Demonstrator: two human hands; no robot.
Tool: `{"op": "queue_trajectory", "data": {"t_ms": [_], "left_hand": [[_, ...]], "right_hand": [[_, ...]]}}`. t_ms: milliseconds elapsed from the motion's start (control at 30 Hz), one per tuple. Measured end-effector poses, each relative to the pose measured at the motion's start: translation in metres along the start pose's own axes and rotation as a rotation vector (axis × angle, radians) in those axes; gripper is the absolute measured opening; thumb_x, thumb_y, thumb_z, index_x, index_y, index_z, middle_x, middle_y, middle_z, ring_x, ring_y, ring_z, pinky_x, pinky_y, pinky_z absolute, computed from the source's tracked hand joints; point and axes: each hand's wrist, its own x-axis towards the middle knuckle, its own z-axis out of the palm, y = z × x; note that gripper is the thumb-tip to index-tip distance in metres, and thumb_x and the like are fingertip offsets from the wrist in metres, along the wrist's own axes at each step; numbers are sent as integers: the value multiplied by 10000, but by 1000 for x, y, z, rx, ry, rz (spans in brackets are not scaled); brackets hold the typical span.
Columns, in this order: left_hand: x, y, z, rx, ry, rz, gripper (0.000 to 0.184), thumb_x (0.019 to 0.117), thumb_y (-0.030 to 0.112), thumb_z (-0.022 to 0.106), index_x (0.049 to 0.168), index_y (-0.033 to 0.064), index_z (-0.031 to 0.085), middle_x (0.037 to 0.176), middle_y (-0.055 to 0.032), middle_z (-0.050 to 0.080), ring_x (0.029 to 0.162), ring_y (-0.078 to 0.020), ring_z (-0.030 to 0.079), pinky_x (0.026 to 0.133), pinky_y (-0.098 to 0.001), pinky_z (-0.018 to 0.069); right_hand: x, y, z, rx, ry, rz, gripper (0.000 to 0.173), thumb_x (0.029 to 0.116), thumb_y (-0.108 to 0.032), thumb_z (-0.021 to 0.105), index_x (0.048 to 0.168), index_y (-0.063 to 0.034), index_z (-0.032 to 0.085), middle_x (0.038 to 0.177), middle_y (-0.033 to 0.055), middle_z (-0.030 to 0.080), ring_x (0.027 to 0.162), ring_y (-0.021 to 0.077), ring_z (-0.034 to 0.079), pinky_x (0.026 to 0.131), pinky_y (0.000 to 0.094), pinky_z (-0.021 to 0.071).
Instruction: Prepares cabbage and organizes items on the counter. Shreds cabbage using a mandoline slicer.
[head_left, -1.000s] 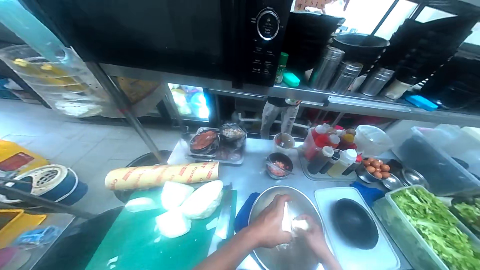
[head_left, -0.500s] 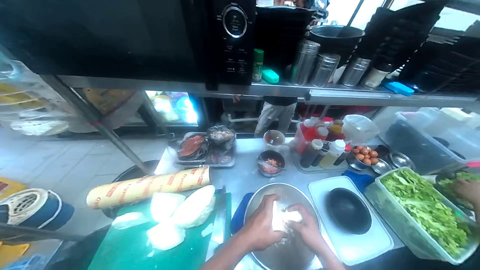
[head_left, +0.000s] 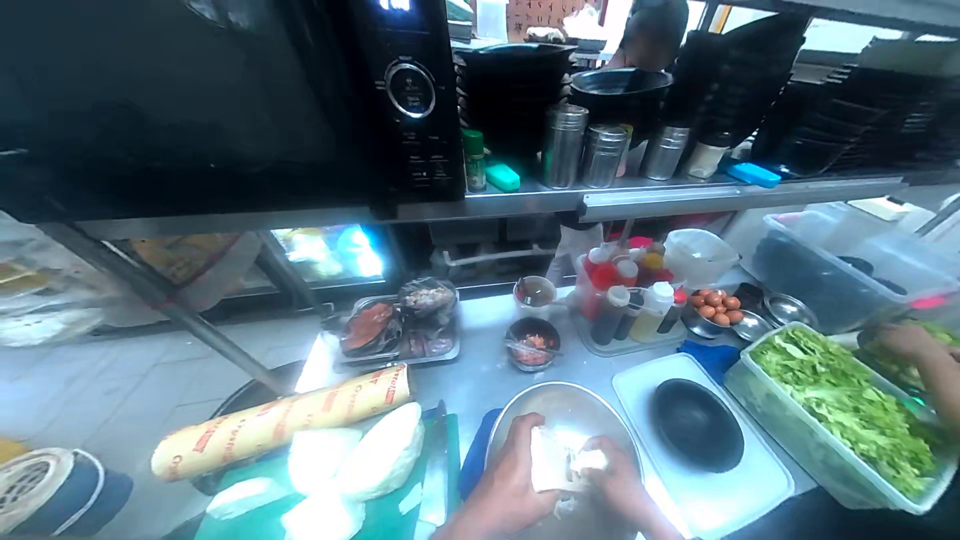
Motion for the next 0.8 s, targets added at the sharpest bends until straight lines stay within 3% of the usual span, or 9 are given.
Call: {"op": "queue_trajectory", "data": {"t_ms": [167, 233, 367, 400, 500, 533, 633, 733, 800], "left_hand": [[-1, 3, 4, -6, -1, -31, 1085, 636, 388, 934, 1509, 162, 330, 1442, -70, 500, 1213, -98, 601, 1011, -315, 563], [0, 3, 4, -11, -1, -29, 1095, 631, 386, 937, 1511, 157, 328, 1444, -75, 502, 1213, -103, 603, 1011, -322, 563], [0, 3, 5, -15, 9, -12, 1078, 639, 379, 933, 1505, 151, 332, 1427, -78, 505, 1208, -107, 604, 1007, -322, 568], [0, 2, 6, -16, 9, -6, 1078, 644, 384, 932, 1508, 149, 330, 1431, -79, 505, 1211, -107, 603, 1008, -323, 567], [0, 2, 6, -21, 19, 4, 1073, 651, 397, 927, 1509, 142, 336, 1442, -82, 505, 1215, -114, 603, 1008, -332, 568], [-1, 2, 6, -21, 20, 0, 1068, 655, 398, 926, 1509, 143, 338, 1447, -83, 503, 1218, -116, 603, 1009, -335, 569], [-2, 2, 5, -14, 16, -20, 1062, 660, 411, 922, 1509, 152, 338, 1442, -70, 506, 1209, -105, 608, 1002, -332, 573], [-4, 3, 5, -27, 23, -25, 1066, 655, 408, 925, 1510, 153, 342, 1449, -72, 506, 1206, -114, 613, 996, -350, 579], [-5, 3, 3, -32, 23, -24, 1058, 659, 407, 924, 1506, 145, 347, 1452, -83, 504, 1207, -125, 615, 993, -357, 579]], "right_hand": [[-4, -26, -4, 79, 78, -46, 626, 821, -248, 840, 1361, -182, 531, 1258, 1, 668, 1116, 111, 668, 958, 377, 596], [-4, -29, -7, 128, 88, -44, 612, 803, -248, 859, 1330, -161, 559, 1234, 16, 677, 1102, 117, 672, 954, 368, 596], [-8, -41, -13, 183, 18, -22, 568, 809, -247, 856, 1318, -208, 608, 1250, -8, 676, 1111, 119, 672, 949, 384, 604], [-8, -43, -15, 263, 10, -3, 570, 814, -216, 849, 1332, -198, 612, 1250, 12, 684, 1097, 144, 686, 934, 398, 615], [-8, -49, -20, 874, 73, 118, 542, 877, -6, 733, 1385, -28, 545, 1214, 242, 666, 985, 365, 711, 839, 532, 625], [-7, -50, -24, 1028, 111, 160, 522, 902, 9, 695, 1395, -15, 525, 1205, 273, 653, 961, 389, 706, 831, 550, 620], [-7, -41, -36, 1273, 120, 248, 460, 962, -36, 609, 1411, -48, 510, 1214, 251, 642, 959, 351, 695, 839, 517, 608], [-5, -39, -35, 1107, 247, 432, 438, 930, -37, 679, 1347, -24, 547, 1142, 239, 676, 892, 355, 724, 753, 518, 642], [-10, -43, -37, 1207, 170, 416, 373, 967, -62, 627, 1330, -29, 545, 1136, 224, 673, 924, 329, 714, 799, 498, 629]]}}
